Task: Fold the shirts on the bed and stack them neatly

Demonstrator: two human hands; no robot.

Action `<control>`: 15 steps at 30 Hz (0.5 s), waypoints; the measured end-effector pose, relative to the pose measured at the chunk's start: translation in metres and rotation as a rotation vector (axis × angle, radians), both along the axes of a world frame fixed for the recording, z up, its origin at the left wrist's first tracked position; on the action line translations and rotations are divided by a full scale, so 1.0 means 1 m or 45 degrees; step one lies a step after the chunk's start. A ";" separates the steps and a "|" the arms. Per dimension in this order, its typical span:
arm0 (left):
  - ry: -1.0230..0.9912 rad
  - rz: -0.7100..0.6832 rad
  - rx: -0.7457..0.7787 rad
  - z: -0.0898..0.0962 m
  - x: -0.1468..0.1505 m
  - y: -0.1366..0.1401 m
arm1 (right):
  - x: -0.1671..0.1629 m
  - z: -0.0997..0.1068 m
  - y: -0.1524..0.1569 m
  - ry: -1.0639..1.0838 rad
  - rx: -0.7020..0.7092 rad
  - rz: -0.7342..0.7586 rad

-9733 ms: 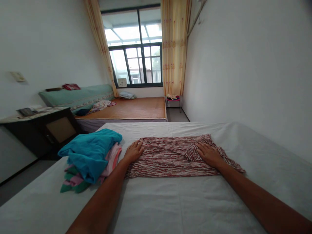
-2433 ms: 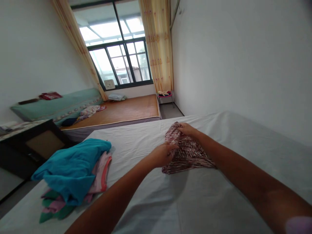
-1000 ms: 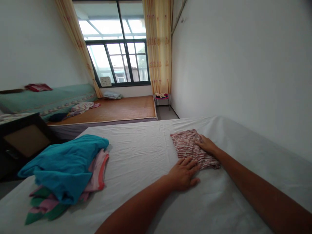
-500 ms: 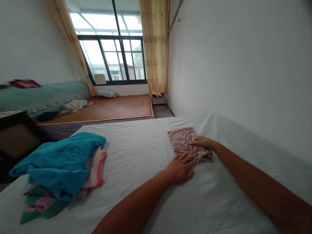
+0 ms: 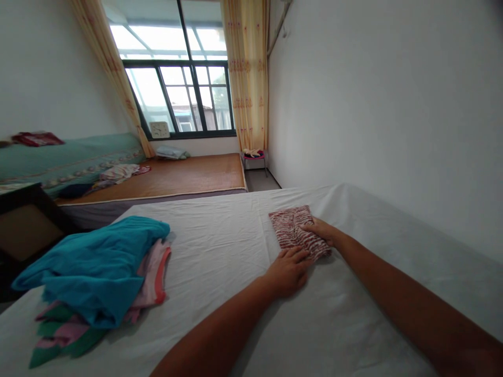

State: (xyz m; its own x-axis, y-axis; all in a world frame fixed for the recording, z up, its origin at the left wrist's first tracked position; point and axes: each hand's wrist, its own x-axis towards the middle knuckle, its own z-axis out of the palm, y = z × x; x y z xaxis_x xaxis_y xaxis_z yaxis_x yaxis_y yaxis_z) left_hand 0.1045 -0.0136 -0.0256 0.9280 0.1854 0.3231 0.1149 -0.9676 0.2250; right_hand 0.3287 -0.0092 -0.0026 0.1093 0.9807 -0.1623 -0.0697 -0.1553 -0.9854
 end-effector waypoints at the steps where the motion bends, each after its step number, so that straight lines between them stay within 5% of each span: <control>1: -0.038 0.001 -0.010 -0.001 0.000 0.001 | 0.001 -0.001 0.002 0.040 0.025 -0.021; 6: -0.141 0.042 -0.051 -0.006 0.003 0.006 | 0.023 0.013 0.017 0.258 0.205 -0.142; 10: -0.097 0.047 -0.078 -0.008 0.004 0.006 | 0.053 0.049 0.026 0.318 0.403 -0.259; 15: -0.065 0.042 -0.116 -0.007 0.004 0.007 | 0.111 0.097 0.007 0.128 0.503 -0.164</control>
